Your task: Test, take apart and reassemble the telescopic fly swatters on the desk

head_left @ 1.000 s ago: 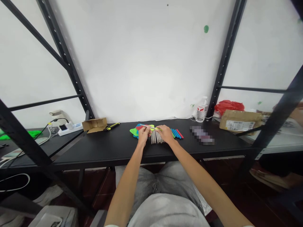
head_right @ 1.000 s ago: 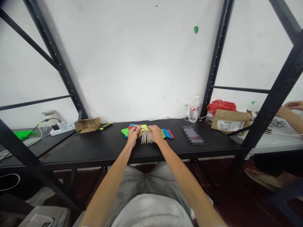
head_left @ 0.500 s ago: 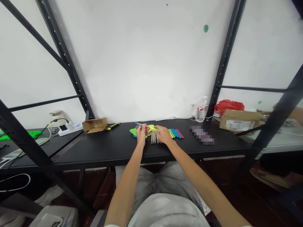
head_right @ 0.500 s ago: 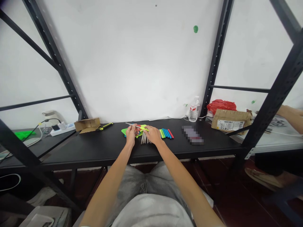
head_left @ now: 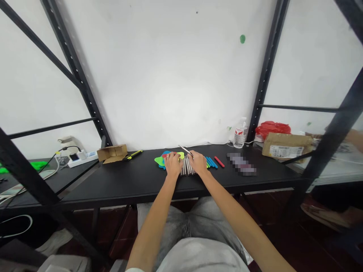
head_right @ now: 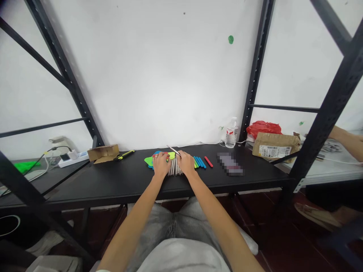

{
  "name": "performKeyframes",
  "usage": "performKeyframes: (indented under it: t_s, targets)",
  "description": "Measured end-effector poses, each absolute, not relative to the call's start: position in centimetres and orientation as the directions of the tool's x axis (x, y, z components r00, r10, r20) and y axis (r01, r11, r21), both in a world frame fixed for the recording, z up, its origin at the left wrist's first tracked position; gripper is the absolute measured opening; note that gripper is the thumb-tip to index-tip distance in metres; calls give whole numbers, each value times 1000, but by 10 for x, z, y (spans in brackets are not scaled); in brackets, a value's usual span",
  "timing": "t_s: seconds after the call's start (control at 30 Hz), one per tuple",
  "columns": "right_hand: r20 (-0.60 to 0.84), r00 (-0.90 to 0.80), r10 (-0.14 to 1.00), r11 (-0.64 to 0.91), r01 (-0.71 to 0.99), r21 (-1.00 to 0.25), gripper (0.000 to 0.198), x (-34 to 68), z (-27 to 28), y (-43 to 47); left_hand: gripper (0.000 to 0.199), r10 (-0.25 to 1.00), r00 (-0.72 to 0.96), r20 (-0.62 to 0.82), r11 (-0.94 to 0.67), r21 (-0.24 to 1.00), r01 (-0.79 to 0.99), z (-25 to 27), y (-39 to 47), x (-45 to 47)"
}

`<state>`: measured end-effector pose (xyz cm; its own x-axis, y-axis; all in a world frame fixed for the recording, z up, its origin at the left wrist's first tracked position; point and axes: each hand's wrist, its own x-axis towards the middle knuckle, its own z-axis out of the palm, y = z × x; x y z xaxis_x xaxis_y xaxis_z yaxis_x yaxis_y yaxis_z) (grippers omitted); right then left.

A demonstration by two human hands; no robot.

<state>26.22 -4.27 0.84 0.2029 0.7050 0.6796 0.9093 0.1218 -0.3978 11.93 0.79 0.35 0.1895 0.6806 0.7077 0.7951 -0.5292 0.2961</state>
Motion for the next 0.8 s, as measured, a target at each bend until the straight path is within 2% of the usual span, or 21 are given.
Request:
performKeyframes:
  t_s: [0.1,0.2,0.37,0.5,0.7,0.8]
  targets:
    - [674,206,709,117,909,-401,27,262,10,-43,32,671,305,676,-512,126,849,3,17,116]
    - [670,201,714,127,905,-406,26,262,11,-43,44,682,370,631,-520,62,852,2,23,113]
    - [660,215,719,122,897,-425,27,261,12,-45,38,764,389,514,-501,93,860,3,26,109]
    - [647,231,726,106,893,-438,30,270,21,-45,39,780,371,504,-494,132,859,4,26,103]
    - [486,440,755,-166,846,-507,34,322,41,-49,37,760,387,523,-522,135,842,4,27,102]
    - [410,467,783,-225,828,-514,39,338,40,-52,36,751,395,529,-529,125,839,2,28,103]
